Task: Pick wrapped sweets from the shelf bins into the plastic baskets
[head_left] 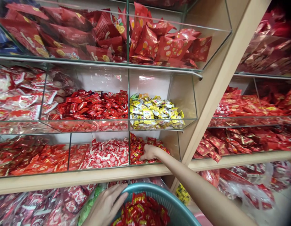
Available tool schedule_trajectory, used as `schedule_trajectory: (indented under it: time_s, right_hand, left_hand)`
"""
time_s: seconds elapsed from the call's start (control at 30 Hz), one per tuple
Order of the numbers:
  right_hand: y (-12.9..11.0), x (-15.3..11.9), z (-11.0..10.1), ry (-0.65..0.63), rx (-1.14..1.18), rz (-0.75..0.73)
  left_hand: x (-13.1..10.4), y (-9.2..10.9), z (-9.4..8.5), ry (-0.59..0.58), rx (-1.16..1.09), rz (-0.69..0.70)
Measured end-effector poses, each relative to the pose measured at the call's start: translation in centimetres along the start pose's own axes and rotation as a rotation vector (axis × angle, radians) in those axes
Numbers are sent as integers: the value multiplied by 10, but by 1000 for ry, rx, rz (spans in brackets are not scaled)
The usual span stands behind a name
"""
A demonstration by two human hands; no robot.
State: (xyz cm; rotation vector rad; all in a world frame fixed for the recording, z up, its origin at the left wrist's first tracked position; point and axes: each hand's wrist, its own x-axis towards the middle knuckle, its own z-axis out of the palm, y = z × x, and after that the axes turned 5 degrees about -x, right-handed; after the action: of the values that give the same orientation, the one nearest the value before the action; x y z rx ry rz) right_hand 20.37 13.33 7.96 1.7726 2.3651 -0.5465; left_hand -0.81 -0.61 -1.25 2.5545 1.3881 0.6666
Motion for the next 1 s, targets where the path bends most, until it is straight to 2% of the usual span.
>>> schedule_trajectory:
  time_s: [0.23, 0.3, 0.53, 0.83, 0.93, 1.0]
  right_hand:
    - [13, 3, 2, -117, 198, 11]
    - [13, 3, 4, -92, 249, 1]
    - [12, -4, 5, 111, 423, -17]
    - [42, -44, -14, 237, 680, -85]
    - [38, -69, -10, 244, 816, -190]
    - [27, -90, -1, 161, 945, -306]
  left_hand:
    - [0, 0, 2, 41, -45, 3]
    - [0, 0, 3, 52, -75, -1]
    - [0, 0, 0, 54, -195, -75]
    - [1, -6, -2, 206, -404, -143]
    - [4, 0, -7, 234, -603, -209]
    - [6, 12, -10, 267, -865, -348]
